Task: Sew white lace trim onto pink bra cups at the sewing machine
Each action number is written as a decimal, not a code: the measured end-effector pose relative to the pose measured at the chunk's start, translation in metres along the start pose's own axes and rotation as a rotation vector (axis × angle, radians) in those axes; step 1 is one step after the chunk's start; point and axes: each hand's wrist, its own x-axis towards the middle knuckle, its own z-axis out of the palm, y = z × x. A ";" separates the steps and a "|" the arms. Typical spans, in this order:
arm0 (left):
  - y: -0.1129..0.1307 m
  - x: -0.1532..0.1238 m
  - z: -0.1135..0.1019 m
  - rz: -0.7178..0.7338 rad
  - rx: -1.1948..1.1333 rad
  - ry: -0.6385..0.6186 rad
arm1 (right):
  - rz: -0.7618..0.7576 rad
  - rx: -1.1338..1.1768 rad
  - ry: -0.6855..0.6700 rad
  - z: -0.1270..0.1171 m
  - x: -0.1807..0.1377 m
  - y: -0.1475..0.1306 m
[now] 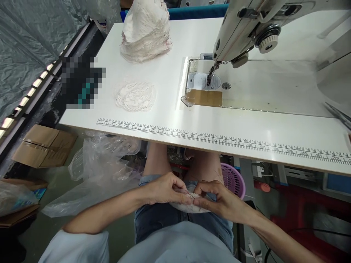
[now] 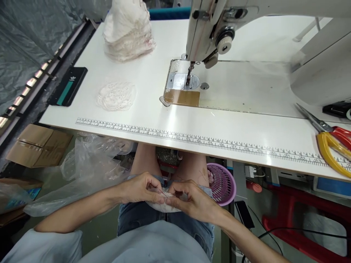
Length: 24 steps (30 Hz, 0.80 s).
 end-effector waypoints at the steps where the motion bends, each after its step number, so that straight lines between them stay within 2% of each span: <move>1: -0.001 0.000 0.000 -0.002 -0.024 -0.012 | -0.006 0.012 0.000 0.000 0.000 -0.001; 8: 0.004 0.003 0.005 -0.099 -0.111 -0.024 | -0.025 0.093 -0.007 -0.001 -0.001 -0.003; 17: 0.013 0.014 0.009 -0.166 -0.186 -0.001 | -0.055 0.025 0.031 -0.008 -0.010 0.001; 24: 0.016 0.024 0.011 -0.127 -0.136 -0.041 | -0.109 -0.006 0.064 -0.007 -0.015 0.009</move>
